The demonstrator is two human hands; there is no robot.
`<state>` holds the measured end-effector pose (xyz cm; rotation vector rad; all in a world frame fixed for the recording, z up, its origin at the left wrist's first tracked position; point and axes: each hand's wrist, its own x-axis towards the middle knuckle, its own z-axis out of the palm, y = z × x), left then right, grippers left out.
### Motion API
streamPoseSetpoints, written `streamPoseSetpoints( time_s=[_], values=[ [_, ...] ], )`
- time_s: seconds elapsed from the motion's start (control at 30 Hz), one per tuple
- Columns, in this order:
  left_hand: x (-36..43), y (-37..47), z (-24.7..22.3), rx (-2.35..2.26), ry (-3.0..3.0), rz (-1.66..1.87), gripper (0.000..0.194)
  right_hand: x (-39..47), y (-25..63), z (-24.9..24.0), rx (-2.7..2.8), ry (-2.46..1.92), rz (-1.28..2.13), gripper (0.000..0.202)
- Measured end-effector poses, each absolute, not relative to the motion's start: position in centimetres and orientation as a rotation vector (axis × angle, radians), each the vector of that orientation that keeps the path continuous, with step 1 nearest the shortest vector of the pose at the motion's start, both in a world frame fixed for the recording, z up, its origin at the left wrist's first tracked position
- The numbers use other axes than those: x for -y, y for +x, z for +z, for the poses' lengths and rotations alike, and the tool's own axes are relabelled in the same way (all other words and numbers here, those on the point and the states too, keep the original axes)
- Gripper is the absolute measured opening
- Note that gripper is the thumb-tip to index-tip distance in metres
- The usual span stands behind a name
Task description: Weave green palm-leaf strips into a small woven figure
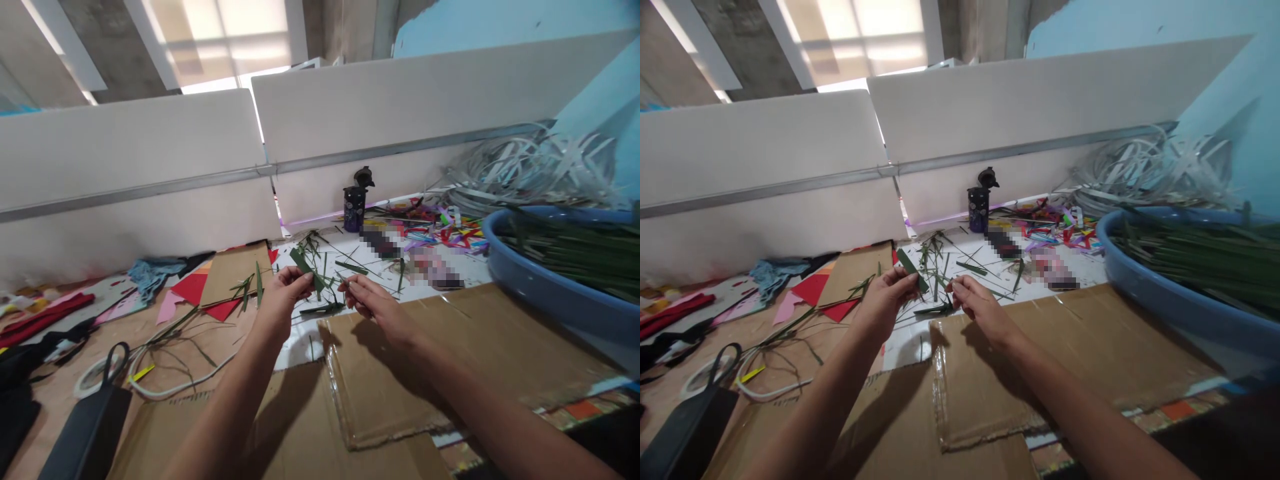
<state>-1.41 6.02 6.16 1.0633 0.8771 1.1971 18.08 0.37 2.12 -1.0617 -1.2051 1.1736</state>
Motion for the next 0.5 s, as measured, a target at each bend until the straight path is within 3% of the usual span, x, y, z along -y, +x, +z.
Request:
streamPoseSetpoints(
  time_s=[0.5],
  values=[
    [-5.22, -0.58, 5.41, -0.838, 1.045, 1.165, 0.033, -0.07, 17.15, 2.33, 1.262, -1.012, 1.156, 0.034]
  ],
)
